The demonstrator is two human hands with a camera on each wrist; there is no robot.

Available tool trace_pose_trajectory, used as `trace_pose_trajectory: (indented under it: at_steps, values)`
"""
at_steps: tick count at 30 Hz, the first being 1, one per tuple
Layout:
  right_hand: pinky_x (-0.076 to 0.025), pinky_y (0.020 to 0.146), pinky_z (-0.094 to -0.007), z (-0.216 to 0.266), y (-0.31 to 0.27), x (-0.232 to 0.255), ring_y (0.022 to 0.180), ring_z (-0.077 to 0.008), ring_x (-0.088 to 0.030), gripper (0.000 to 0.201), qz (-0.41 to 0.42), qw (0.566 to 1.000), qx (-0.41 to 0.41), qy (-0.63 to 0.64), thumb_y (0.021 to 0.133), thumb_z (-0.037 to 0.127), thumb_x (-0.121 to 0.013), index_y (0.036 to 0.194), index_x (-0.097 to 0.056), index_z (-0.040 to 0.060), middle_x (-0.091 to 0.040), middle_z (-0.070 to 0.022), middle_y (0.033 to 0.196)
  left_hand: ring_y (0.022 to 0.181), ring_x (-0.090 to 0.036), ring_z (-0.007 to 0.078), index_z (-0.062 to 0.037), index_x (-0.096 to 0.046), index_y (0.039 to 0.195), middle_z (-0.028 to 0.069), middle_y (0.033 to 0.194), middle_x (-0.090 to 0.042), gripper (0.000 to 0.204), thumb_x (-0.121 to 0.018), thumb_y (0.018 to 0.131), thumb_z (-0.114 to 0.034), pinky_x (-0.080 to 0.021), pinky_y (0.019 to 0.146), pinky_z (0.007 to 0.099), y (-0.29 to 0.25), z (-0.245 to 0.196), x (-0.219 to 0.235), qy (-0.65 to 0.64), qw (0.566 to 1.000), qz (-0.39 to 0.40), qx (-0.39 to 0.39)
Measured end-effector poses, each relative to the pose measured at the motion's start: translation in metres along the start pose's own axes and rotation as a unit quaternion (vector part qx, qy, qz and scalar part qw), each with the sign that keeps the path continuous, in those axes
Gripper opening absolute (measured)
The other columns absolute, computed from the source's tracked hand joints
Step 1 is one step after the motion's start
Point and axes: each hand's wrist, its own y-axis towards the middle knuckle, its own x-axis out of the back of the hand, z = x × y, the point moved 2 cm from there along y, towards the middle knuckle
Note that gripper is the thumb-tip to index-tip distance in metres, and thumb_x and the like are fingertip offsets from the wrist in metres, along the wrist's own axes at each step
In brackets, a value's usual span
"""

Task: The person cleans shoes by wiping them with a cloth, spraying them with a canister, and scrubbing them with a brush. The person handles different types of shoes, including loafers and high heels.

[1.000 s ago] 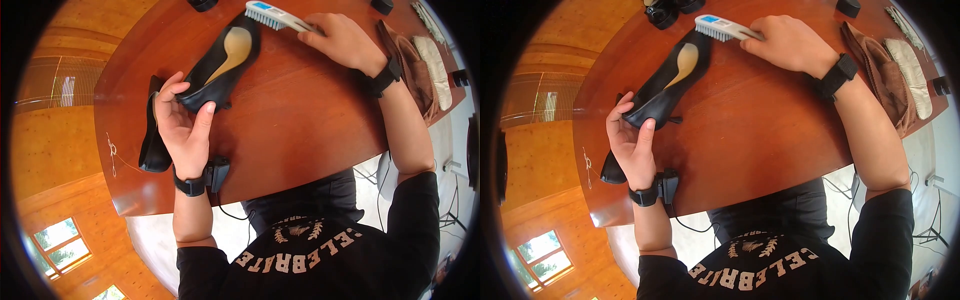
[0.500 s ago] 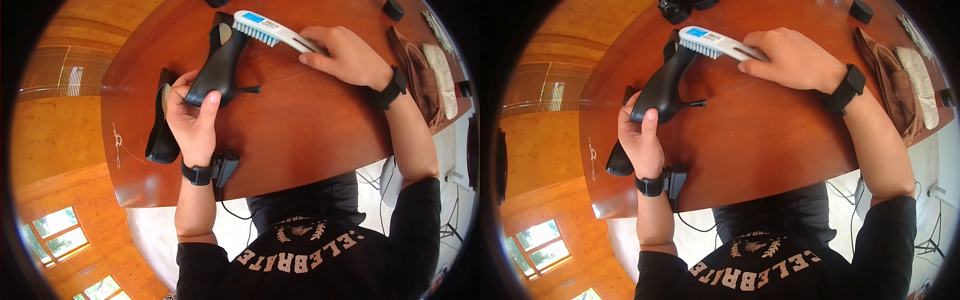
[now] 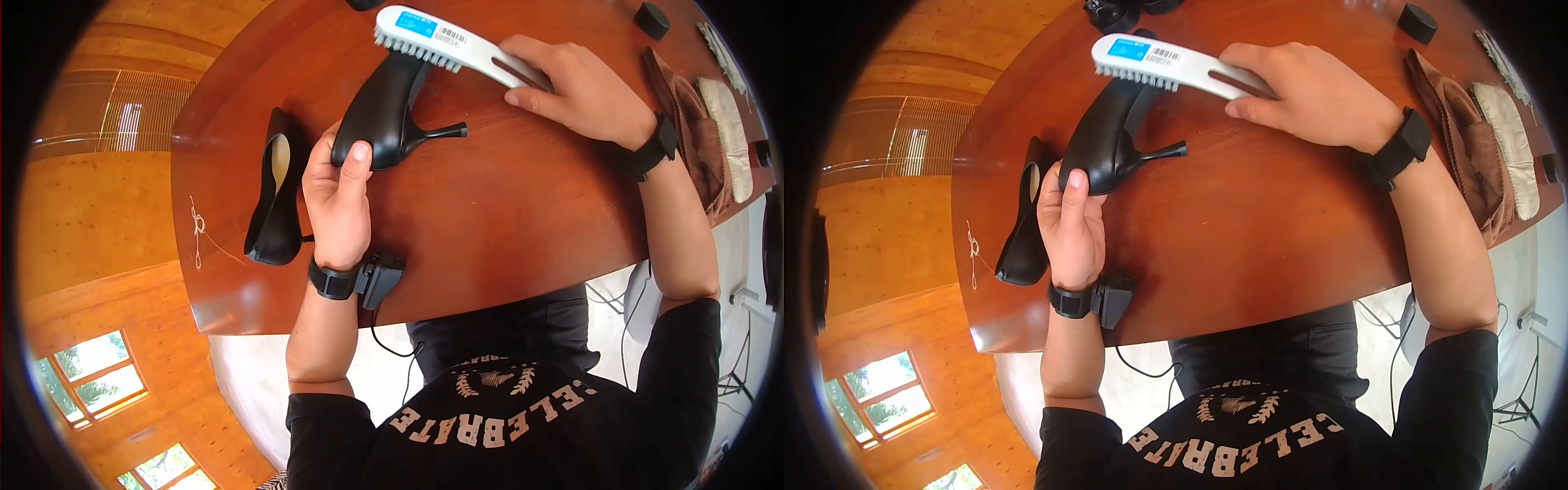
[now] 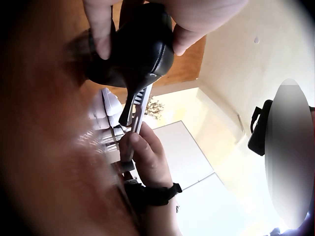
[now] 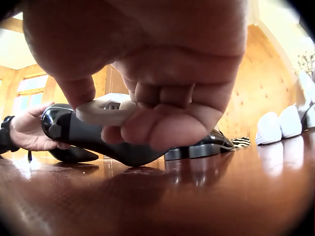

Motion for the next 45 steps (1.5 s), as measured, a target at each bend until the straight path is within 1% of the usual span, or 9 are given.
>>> trace_pose_trajectory:
  at_steps: [3, 6, 9, 12, 17, 25, 33, 39, 45]
  values:
    - [-0.05, 0.069, -0.0455, 0.019, -0.001, 0.001, 0.077, -0.0408, -0.065, 0.036, 0.086, 0.994, 0.025, 0.067, 0.089, 0.028, -0.071, 0.116, -0.062, 0.0059, -0.067, -0.0191, 0.084, 0.111, -0.065, 0.02, -0.0008, -0.06, 0.12, 0.0106, 0.121, -0.068, 0.024, -0.058, 0.105, -0.018, -0.05, 0.104, 0.0418, -0.001, -0.004, -0.005, -0.034, 0.999, -0.017, 0.017]
    - [-0.05, 0.069, -0.0444, 0.019, 0.0, -0.003, 0.076, -0.0407, -0.065, 0.037, 0.06, 0.995, 0.05, 0.056, 0.089, 0.027, -0.072, 0.118, -0.063, 0.0066, -0.067, -0.0188, 0.082, 0.111, -0.065, 0.0203, -0.0011, -0.06, 0.121, 0.0109, 0.121, -0.068, 0.024, -0.059, 0.105, -0.019, -0.05, 0.104, 0.0425, 0.0, -0.002, -0.002, -0.053, 0.999, -0.002, 0.013]
    - [-0.051, 0.071, -0.0447, 0.008, 0.001, 0.001, 0.08, -0.0419, -0.065, 0.036, -0.003, 1.0, 0.011, 0.019, 0.088, 0.026, -0.072, 0.117, -0.064, 0.0053, -0.068, -0.0212, 0.085, 0.094, -0.061, 0.0082, 0.0015, -0.061, 0.123, 0.0038, 0.108, -0.067, 0.033, -0.066, 0.101, -0.022, -0.05, 0.084, 0.0245, -0.001, -0.008, -0.012, -0.052, 0.996, -0.062, 0.034]
    - [-0.051, 0.072, -0.0446, 0.002, 0.0, 0.005, 0.08, -0.0422, -0.065, 0.037, -0.028, 0.999, -0.029, -0.014, 0.088, 0.026, -0.072, 0.117, -0.065, 0.0041, -0.067, -0.0221, 0.085, 0.11, -0.066, 0.0204, -0.0007, -0.06, 0.119, 0.0106, 0.119, -0.068, 0.024, -0.059, 0.104, -0.019, -0.05, 0.104, 0.0425, -0.001, -0.004, -0.004, -0.046, 0.998, -0.035, 0.032]
    - [-0.052, 0.072, -0.0436, 0.02, -0.001, 0.0, 0.079, -0.0412, -0.065, 0.04, 0.036, 0.995, 0.057, 0.075, 0.089, 0.027, -0.072, 0.12, -0.065, 0.0043, -0.068, -0.0221, 0.087, 0.108, -0.066, 0.0198, 0.0001, -0.061, 0.119, 0.0105, 0.118, -0.069, 0.024, -0.06, 0.104, -0.018, -0.051, 0.103, 0.0406, -0.001, -0.002, -0.001, -0.029, 0.999, -0.019, 0.014]
    - [-0.05, 0.071, -0.0451, -0.004, 0.001, 0.003, 0.078, -0.0412, -0.064, 0.035, -0.023, 0.998, -0.057, -0.016, 0.09, 0.027, -0.069, 0.117, -0.066, 0.0039, -0.067, -0.0213, 0.083, 0.11, -0.062, 0.0173, 0.0021, -0.063, 0.11, 0.0109, 0.123, -0.065, 0.023, -0.072, 0.094, -0.011, -0.048, 0.101, 0.0346, -0.002, -0.014, -0.008, 0.037, 0.998, -0.037, -0.039]
    - [-0.05, 0.071, -0.046, -0.001, 0.002, -0.003, 0.077, -0.0408, -0.065, 0.034, 0.006, 0.999, -0.032, -0.001, 0.091, 0.029, -0.069, 0.112, -0.068, 0.0027, -0.068, -0.0208, 0.082, 0.11, -0.057, 0.0167, -0.0022, -0.061, 0.091, 0.0113, 0.128, -0.06, 0.028, -0.086, 0.078, -0.002, -0.046, 0.098, 0.0329, -0.003, -0.021, -0.01, 0.166, 0.98, -0.029, -0.104]
    - [-0.049, 0.069, -0.0456, 0.002, 0.003, 0.002, 0.076, -0.0402, -0.063, 0.034, 0.005, 0.997, -0.076, -0.016, 0.091, 0.03, -0.068, 0.11, -0.068, 0.0016, -0.066, -0.0211, 0.08, 0.106, -0.058, 0.0229, -0.0017, -0.061, 0.088, 0.0101, 0.121, -0.063, 0.036, -0.091, 0.071, -0.01, -0.046, 0.094, 0.0339, -0.003, -0.024, -0.014, 0.253, 0.961, -0.041, -0.106]
    - [-0.049, 0.068, -0.0432, -0.002, 0.006, 0.007, 0.072, -0.0355, -0.063, 0.037, -0.032, 0.991, -0.13, -0.016, 0.092, 0.034, -0.066, 0.107, -0.07, 0.0006, -0.066, -0.0187, 0.078, 0.099, -0.054, 0.0315, -0.0003, -0.062, 0.089, 0.0126, 0.111, -0.063, 0.043, -0.091, 0.07, -0.025, -0.045, 0.087, 0.0413, 0.002, -0.043, -0.039, 0.417, 0.895, -0.035, -0.151]
